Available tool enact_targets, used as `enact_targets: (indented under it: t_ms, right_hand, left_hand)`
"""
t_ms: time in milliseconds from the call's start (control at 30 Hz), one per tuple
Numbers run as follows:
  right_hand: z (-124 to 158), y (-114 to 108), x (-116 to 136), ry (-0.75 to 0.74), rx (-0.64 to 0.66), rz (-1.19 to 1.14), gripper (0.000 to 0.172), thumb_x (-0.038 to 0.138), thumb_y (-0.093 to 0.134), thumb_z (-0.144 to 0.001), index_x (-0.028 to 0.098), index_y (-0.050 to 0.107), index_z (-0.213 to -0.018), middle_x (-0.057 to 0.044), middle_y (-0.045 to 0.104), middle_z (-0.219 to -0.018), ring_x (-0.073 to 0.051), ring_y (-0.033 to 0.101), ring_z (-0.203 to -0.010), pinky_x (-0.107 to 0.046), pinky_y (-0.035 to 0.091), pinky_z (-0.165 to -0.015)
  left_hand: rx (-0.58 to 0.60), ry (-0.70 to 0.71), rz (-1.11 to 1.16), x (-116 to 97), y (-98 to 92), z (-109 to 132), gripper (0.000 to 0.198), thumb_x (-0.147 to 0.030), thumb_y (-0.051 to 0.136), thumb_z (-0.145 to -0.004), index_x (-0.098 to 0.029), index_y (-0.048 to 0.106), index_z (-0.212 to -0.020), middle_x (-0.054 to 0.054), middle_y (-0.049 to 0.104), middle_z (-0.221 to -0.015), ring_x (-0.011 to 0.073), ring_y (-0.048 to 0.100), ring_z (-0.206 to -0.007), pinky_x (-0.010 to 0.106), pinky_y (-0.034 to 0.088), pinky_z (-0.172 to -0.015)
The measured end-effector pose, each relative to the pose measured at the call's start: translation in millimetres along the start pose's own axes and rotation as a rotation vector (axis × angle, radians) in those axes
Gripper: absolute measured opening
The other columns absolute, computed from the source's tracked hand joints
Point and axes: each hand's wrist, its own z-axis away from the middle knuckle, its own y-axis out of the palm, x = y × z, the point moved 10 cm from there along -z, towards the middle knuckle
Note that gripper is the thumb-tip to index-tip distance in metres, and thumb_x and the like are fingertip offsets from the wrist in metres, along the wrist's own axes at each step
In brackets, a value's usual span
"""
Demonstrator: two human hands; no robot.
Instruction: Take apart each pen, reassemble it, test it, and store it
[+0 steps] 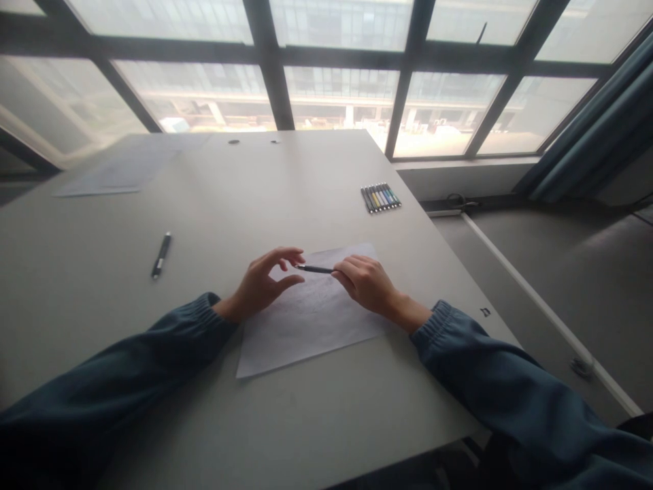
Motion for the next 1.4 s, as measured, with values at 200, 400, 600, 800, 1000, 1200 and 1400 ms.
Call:
enact_targets:
  t_ms: [200,400,600,800,1000,1200,1400]
  right_hand:
    - [1,1,1,-0.018,0.002,0.01,0.019,0.029,0.05,-0.102,0.019,0.064,-0.093,-0.007,0.068,-0.083,-0.02,0.06,-0.077,-0.032,0.044,-0.073]
    - [1,3,6,-0.063,0.024,0.053,0.02,0.029,0.05,-0.102,0.019,0.063,-0.093,-0.007,0.069,-0.084,-0.02,0.059,-0.077,-0.033,0.044,-0.073]
    - [2,4,4,-0.066,0.036,0.064,0.018,0.03,0.051,-0.102,0.019,0.063,-0.094,-0.007,0.069,-0.086,-0.02,0.059,-0.078,-0.033,0.043,-0.074]
    - [1,3,5,-0.056,0.033,0.067,0.019,0.029,0.051,-0.102,0.018,0.063,-0.093,-0.007,0.069,-0.085,-0.02,0.059,-0.078,-0.032,0.043,-0.074]
    - [0,2,4,-0.046,0.03,0.072,0.02,0.029,0.05,-0.102,0.018,0.063,-0.092,-0.008,0.069,-0.084,-0.02,0.059,-0.077,-0.032,0.043,-0.074]
    - [1,1,3,-0.037,0.021,0.072,0.019,0.028,0.051,-0.102,0.018,0.063,-0.092,-0.008,0.069,-0.085,-0.02,0.06,-0.078,-0.032,0.043,-0.075]
    - [1,1,3,-0.039,0.02,0.07,0.019,0.029,0.05,-0.102,0.018,0.063,-0.093,-0.007,0.069,-0.084,-0.02,0.059,-0.077,-0.032,0.042,-0.074]
  left_hand:
    - [0.067,-0.053,-0.056,8,3.0,2,0.042,-0.046,0.04,-0.104,-0.017,0.063,-0.085,0.005,0.064,-0.077,0.0147,0.058,-0.071,0.027,0.046,-0.068]
    - [0.103,-0.052,-0.077,8,6.5,2,0.047,-0.042,0.045,-0.103,-0.017,0.056,-0.065,0.001,0.055,-0.063,0.0126,0.051,-0.06,0.025,0.04,-0.061]
    - [0.072,-0.031,-0.067,4,4.6,0,0.037,-0.039,0.051,-0.101,-0.017,0.06,-0.071,0.002,0.06,-0.069,0.0135,0.054,-0.065,0.026,0.043,-0.063]
    - [0.023,0.009,-0.07,-1,0.5,-1,0.021,-0.033,0.061,-0.096,-0.018,0.066,-0.083,0.003,0.065,-0.077,0.0136,0.058,-0.07,0.025,0.046,-0.065]
    - [-0.01,0.048,-0.047,-5,-1.8,-1,0.009,-0.028,0.067,-0.093,-0.019,0.068,-0.094,0.005,0.069,-0.086,0.0147,0.063,-0.079,0.026,0.05,-0.069]
    - [0.01,0.059,-0.033,-5,0.8,0,0.021,-0.031,0.071,-0.09,-0.02,0.066,-0.107,0.007,0.07,-0.098,0.0162,0.064,-0.086,0.028,0.053,-0.073]
    - [0.057,-0.028,-0.081,7,3.7,2,0.022,-0.036,0.054,-0.1,-0.018,0.066,-0.095,0.005,0.066,-0.085,0.0147,0.06,-0.079,0.027,0.048,-0.071]
